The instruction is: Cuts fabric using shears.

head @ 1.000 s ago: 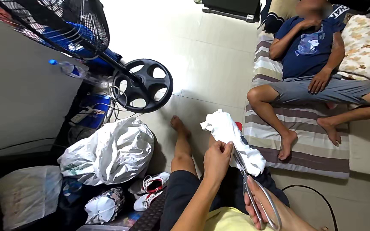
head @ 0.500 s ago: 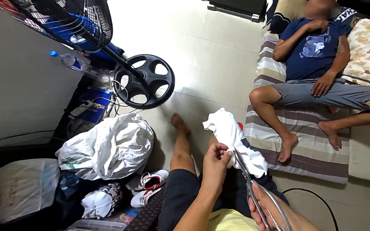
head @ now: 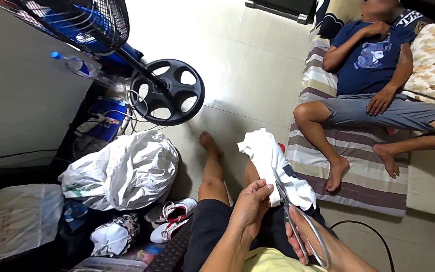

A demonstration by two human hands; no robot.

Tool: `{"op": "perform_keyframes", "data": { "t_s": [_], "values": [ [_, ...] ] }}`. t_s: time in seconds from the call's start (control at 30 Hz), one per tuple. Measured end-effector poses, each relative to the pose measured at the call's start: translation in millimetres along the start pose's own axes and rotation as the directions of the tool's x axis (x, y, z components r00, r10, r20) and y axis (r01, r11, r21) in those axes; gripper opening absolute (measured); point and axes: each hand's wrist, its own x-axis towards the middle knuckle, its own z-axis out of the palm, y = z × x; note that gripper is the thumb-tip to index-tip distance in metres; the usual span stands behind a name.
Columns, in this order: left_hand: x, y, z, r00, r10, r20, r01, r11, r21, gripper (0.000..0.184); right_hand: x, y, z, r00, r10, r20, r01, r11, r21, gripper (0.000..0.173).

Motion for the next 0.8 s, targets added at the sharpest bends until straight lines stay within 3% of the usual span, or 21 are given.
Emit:
{"op": "perform_keyframes", "data": {
  "t_s": [0.13,0.33,0.8],
  "values": [
    [-2,2,-3,1.0,0.014,0.02,-0.014,1.0,0.015,0.003,-2,-2,4,1.0,-0.007,-0.02,0.006,0.999,-0.036,0.049],
    [-4,-2,1,0.996,0.082,-0.045,-0.084,0.996,-0.044,0.01,-2,-2,6,1.0,-0.014,-0.028,0.013,0.999,-0.045,0.049],
    [-5,-6,-4,0.997,0.05,-0.058,-0.06,0.982,-0.18,0.015,2,10,20,0.993,-0.049,-0.104,0.056,0.996,0.07,0.042]
  ]
}}
